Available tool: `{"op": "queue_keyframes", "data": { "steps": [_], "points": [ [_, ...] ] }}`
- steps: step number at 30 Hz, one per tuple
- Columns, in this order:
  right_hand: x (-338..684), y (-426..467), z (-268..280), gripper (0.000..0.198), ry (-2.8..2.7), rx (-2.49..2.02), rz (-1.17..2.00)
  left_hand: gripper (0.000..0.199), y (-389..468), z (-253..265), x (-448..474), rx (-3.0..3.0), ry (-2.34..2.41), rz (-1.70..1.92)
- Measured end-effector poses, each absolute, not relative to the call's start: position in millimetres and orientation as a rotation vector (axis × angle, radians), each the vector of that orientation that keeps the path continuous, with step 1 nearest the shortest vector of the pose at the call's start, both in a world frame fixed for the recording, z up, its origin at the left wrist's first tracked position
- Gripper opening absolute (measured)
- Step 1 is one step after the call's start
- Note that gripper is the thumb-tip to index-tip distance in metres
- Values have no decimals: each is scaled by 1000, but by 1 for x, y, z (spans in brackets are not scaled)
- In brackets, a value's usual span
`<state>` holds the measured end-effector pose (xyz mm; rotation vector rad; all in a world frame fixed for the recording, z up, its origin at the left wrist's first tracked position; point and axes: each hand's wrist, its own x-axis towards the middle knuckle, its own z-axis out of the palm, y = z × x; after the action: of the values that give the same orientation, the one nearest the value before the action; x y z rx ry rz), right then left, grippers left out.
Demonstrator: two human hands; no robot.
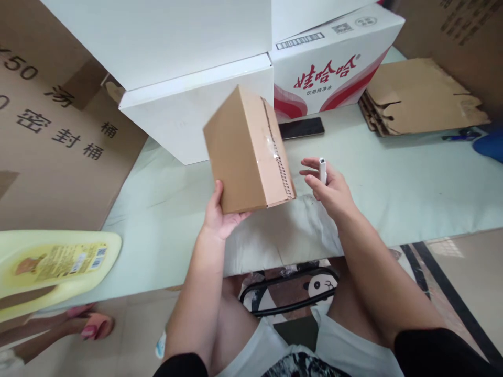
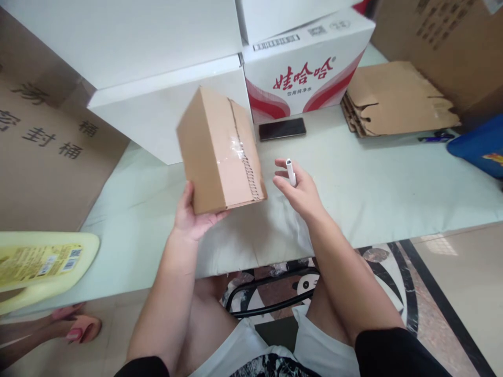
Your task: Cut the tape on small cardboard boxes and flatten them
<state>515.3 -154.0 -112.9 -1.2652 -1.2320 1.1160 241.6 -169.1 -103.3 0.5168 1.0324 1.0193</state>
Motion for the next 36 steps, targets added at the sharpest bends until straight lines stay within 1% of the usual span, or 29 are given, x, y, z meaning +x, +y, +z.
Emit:
{"op": "queue_keyframes", "data": {
  "steps": [3,6,9,12,14,16,18,20,21,24,27,30,31,32,34,35,36],
  "points": [
    [516,-156,-111,58,-1267,-1191,1114,54,-172,-114,259,367,945,875],
    [524,-158,-110,63,-1228,-1171,1146,36,-175,-121,268,393,1002,768],
    [532,-160,-104,58,-1248,-1155,1208,36,-176,-122,270,554,1127,580],
    [536,-164,-91,47,-1425,-1169,1158,33,-174,-117,268,867,1364,424],
    [536,-167,-81,46,-1582,-1196,1100,26,-171,-111,263,1043,1557,458],
    [534,-169,-72,46,-1691,-1215,1053,22,-170,-104,257,1215,1719,720],
    [531,-170,-67,44,-1744,-1231,1010,24,-173,-94,255,1472,1737,1090],
    [528,-171,-66,42,-1773,-1248,965,27,-180,-84,259,1806,1558,1314],
    [527,-171,-66,42,-1782,-1253,946,30,-184,-80,263,1961,1428,1322],
    [524,-171,-68,40,-1795,-1255,891,39,-196,-75,284,2306,1146,1161],
    [524,-172,-72,43,-1791,-1269,854,45,-202,-79,301,2411,1162,1046],
    [524,-174,-75,56,-1717,-1358,797,46,-204,-82,305,2406,1230,977],
    [524,-174,-75,55,-1667,-1395,747,47,-204,-82,305,2404,1237,956],
    [524,-174,-74,47,-1598,-1423,682,47,-204,-81,304,2405,1237,943],
    [523,-174,-70,20,-1379,-1394,537,47,-205,-80,302,2409,1224,938],
    [523,-174,-66,18,-1238,-1326,450,47,-205,-79,302,2411,1217,940],
    [522,-174,-62,26,-1104,-1240,368,47,-206,-78,302,2410,1216,938]
  ]
}}
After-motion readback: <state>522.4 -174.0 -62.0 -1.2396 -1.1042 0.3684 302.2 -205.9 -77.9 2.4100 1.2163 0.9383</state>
